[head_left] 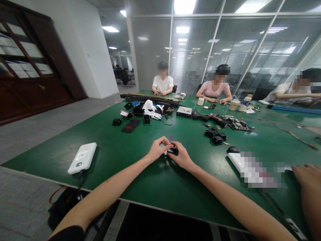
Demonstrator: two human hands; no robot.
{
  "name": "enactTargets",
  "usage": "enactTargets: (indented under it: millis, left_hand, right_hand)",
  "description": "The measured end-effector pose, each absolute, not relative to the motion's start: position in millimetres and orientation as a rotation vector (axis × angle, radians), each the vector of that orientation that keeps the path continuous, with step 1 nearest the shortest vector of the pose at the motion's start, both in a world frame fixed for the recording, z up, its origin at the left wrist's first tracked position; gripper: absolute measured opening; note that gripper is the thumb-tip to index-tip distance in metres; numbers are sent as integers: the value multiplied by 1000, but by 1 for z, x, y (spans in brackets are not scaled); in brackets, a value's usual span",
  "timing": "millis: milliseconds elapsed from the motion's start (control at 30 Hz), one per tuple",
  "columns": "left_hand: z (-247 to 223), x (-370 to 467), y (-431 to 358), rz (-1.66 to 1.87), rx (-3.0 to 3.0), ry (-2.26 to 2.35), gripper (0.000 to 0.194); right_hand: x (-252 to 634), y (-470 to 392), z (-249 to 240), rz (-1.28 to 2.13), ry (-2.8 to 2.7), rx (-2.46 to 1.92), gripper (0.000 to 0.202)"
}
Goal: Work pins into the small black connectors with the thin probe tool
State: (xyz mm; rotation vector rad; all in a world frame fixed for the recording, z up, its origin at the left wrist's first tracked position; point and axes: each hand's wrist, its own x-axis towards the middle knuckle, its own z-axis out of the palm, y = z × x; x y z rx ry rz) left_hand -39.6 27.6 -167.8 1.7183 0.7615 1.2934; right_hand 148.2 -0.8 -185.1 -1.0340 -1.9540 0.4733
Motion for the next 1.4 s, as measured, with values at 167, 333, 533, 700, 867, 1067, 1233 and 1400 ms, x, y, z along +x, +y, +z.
enactTargets:
  millis: [167, 333, 533, 700, 867, 1067, 1233, 1400]
  left_hand:
    - [-168, -38, 26, 1348, 1647, 744, 34]
    - [-172, -34, 25, 1264, 1605, 676, 31]
    - [-172, -33, 23, 1203, 1603, 656, 30]
    - [-172, -34, 23, 1192, 1595, 658, 30]
    - [-172, -33, 23, 1194, 1610, 665, 32]
    - [-172, -33, 23, 1195, 1619, 649, 30]
    - [-173, -33, 23, 1186, 1637, 663, 31]
    - [-172, -33, 22, 1173, 1617, 666, 34]
  right_hand:
    - [149, -1, -183, 438, -1999, -1028, 55]
    - [150, 1, -186, 410, -2020, -1049, 65]
    - [150, 2, -188, 425, -2007, -1040, 66]
    - [149, 1, -187, 426, -1998, -1036, 68]
    - [150, 2, -189, 429, -2001, -1042, 68]
    - [151, 3, -191, 418, -2005, -1052, 67]
    - [151, 3, -191, 415, -2005, -1049, 67]
    - [151, 4, -192, 405, -2018, -1041, 65]
